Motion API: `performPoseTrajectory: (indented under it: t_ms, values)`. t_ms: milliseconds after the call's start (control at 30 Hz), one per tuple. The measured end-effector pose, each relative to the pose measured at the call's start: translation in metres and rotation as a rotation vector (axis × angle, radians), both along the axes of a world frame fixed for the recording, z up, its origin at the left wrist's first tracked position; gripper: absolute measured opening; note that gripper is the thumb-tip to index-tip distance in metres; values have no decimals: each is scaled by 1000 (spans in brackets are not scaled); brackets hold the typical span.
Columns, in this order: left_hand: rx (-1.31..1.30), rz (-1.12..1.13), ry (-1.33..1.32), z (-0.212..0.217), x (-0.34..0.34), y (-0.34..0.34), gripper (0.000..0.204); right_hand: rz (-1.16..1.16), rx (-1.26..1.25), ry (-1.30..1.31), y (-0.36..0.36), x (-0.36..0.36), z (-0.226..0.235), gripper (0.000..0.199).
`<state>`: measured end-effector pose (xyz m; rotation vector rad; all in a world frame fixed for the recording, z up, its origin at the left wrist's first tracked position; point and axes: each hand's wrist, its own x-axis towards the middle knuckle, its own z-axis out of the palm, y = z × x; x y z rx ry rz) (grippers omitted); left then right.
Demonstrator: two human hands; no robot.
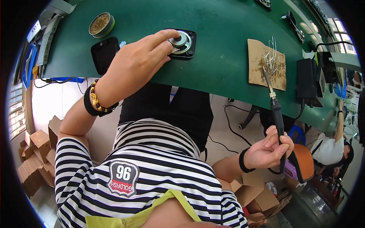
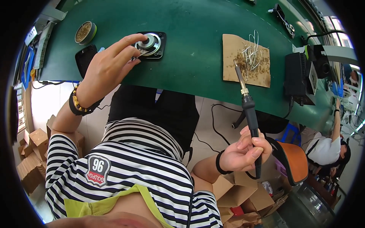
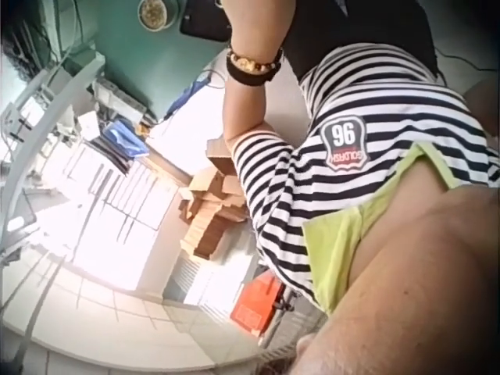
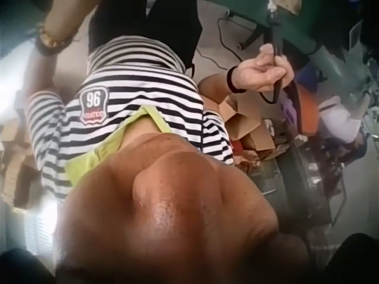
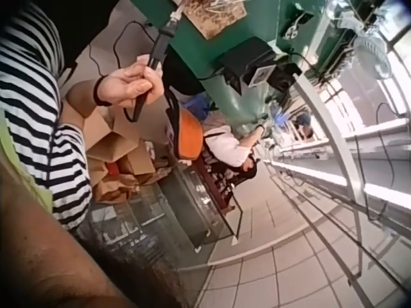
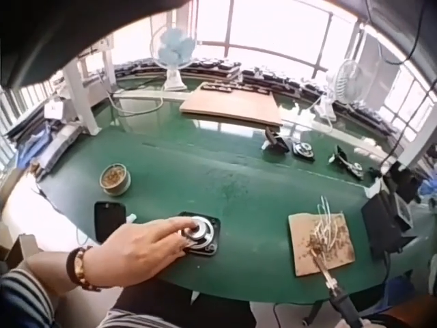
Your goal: Soldering wires onto small electronic speaker components at a manual workstation.
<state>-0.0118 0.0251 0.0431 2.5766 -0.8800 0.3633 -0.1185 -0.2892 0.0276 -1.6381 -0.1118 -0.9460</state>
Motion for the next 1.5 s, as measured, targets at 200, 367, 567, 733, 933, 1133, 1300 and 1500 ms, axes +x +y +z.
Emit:
performPoseTrajectory:
  t_ms: [200,367,567,733,933,1133,1300,1500]
  values:
    - [435,-250,-131,30,21,-7,16,-53,32,-30,-13,-10,3,25]
    - [726,-339,-253,40,62,-33,18,-79,51,-72,-24,-20,10,23]
    - [728,-291,-359,15,184,-57,16,-133,41,-67,-49,-41,6,21]
    - [696,-195,-354,28,290,-5,23,-120,15,-65,-70,-44,15,20]
    - [804,115,-232,38,289,8,37,-217,-22,-95,-104,-35,56,22]
    - [620,-267,-103,51,179,-78,33,-258,-63,-84,-112,-4,87,23]
    - [567,-383,-17,32,87,-136,26,-333,-85,-33,-123,25,92,25]
    - [454,-211,-117,-10,81,-161,13,-399,-85,135,-157,45,102,27]
